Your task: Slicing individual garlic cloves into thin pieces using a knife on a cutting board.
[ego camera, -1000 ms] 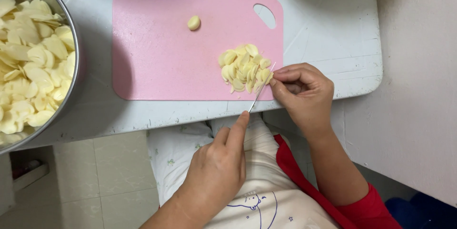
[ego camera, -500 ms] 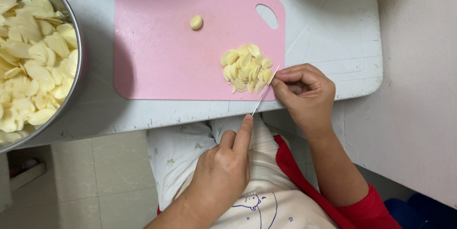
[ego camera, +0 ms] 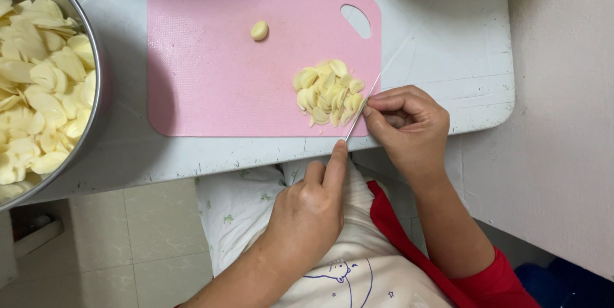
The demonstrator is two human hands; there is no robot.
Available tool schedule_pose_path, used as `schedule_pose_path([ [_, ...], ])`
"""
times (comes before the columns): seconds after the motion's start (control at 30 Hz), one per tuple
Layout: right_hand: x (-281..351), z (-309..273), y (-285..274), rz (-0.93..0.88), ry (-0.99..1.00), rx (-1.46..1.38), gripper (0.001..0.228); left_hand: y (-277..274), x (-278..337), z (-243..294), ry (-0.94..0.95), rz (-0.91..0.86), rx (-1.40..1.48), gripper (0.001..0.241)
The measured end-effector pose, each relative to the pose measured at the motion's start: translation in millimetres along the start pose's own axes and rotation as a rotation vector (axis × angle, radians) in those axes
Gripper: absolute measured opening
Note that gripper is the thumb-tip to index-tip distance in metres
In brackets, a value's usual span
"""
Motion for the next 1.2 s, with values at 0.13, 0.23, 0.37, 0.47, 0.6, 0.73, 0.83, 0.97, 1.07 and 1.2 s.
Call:
schedule_pose_path([
  [0.13,0,-1,0,-0.001,-0.008,0.014,0.010,-1,-11,4,0.003,0.018,-0.020,0.079],
  [0.23,0,-1,0,-0.004,-0.030,0.013,0.011,1,-22,10,-0.021,-0.003,-0.102,0.077],
  [0.37,0,-2,1,0.000,-0.032,-0.008,0.011,3,-22,11,0.005,0.076,-0.241,0.075],
  [0.47,-1,-4,2,0.003,-0.043,0.011,0.011,-2,-10,8,0.004,0.043,-0.276,0.081],
  [0.6,0,-8,1,-0.016,-0.070,0.023,0.012,-12,1,-1,-0.069,-0.155,-0.060,0.084],
  [0.73,2,-12,1,-0.047,-0.142,0.047,0.013,-45,-11,-5,-0.155,-0.228,0.396,0.063],
  [0.83,1,-4,3,-0.051,-0.082,-0.112,0.017,-62,-19,-4,-0.065,-0.180,0.377,0.046],
  [0.97,-12,2,-11,-0.073,-0.070,-0.262,0.017,-51,-19,-15,-0.061,-0.153,0.390,0.044],
  [1.07,-43,-14,-43,-0.055,-0.214,-0.140,0.016,-49,-14,-25,-0.100,-0.176,0.475,0.044],
  [1.2,-120,-33,-95,0.216,-0.352,0.035,0.020,-62,-10,-29,-0.101,-0.106,0.533,0.042],
])
Point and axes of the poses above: each hand's wrist, its own x-axis away from the middle knuckle, its own y-axis out of the palm, z = x × y, the point moved 1 cm from there along -x, towards the middle knuckle, and after that the axes turned 8 degrees about -z, right-handed, at the moved point
